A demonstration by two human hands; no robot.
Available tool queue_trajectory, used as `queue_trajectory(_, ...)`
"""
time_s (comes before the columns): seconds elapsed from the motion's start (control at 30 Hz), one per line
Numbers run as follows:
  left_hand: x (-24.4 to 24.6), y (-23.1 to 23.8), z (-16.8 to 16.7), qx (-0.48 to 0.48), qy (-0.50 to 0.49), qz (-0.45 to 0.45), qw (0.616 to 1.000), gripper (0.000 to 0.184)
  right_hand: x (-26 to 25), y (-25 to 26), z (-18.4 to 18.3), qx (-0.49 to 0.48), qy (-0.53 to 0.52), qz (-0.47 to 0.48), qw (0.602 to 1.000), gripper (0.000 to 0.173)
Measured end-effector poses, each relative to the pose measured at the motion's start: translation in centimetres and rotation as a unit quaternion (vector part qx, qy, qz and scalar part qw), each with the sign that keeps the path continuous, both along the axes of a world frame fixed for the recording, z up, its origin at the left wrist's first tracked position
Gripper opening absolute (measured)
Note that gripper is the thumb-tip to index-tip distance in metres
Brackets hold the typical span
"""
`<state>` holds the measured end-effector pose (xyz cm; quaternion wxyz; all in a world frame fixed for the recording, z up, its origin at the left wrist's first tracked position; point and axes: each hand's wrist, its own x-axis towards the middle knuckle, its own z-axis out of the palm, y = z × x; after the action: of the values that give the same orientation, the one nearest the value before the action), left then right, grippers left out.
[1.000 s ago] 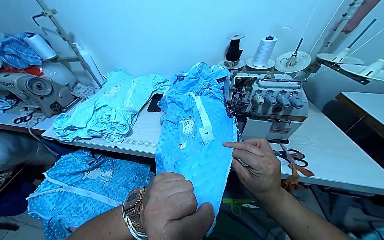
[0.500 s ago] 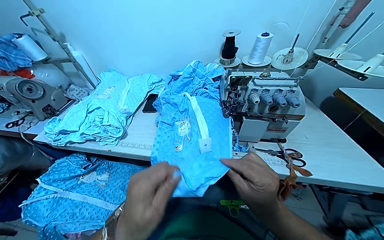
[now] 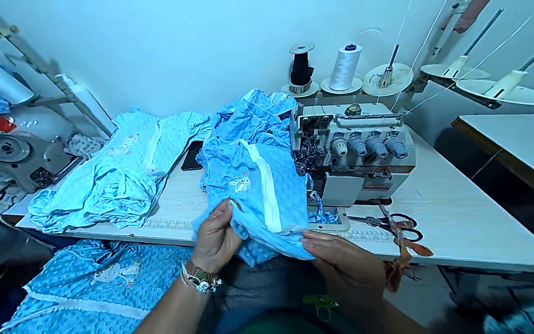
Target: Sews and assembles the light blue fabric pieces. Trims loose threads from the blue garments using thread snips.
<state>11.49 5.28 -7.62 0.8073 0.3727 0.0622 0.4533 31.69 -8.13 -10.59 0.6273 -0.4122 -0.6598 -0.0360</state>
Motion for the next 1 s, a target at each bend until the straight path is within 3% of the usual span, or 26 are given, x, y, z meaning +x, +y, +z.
queue_trajectory(0.13,-0.7,0.2,2.1,0.086,0.173,0.079,0.978,0.025,-1.9,0.4,0.2,0.008,0.010,0.021,1.000,0.014)
queue_trajectory(0.23,-1.7,0.2,1.5,0.085,0.254,0.056,0.962,0.024,-2.6,0.4,1.3,0.018,-0.001,0.029,0.999,0.013)
queue_trajectory(0.6,-3.1,0.3,-1.1,0.068,0.310,0.012,0.948,0.019,-1.4,-1.9,-3.0,-0.064,-0.012,0.051,0.997,0.018)
queue_trajectory(0.77,-2.8,0.0,-2.1,0.110,0.328,0.005,0.938,0.018,0.1,-3.1,-3.0,-0.090,-0.031,0.059,0.994,0.016)
queue_trajectory(1.0,-1.1,3.2,-2.2,0.134,0.360,-0.001,0.923,0.019,2.5,-0.3,-2.0,-0.092,-0.058,0.056,0.993,0.016)
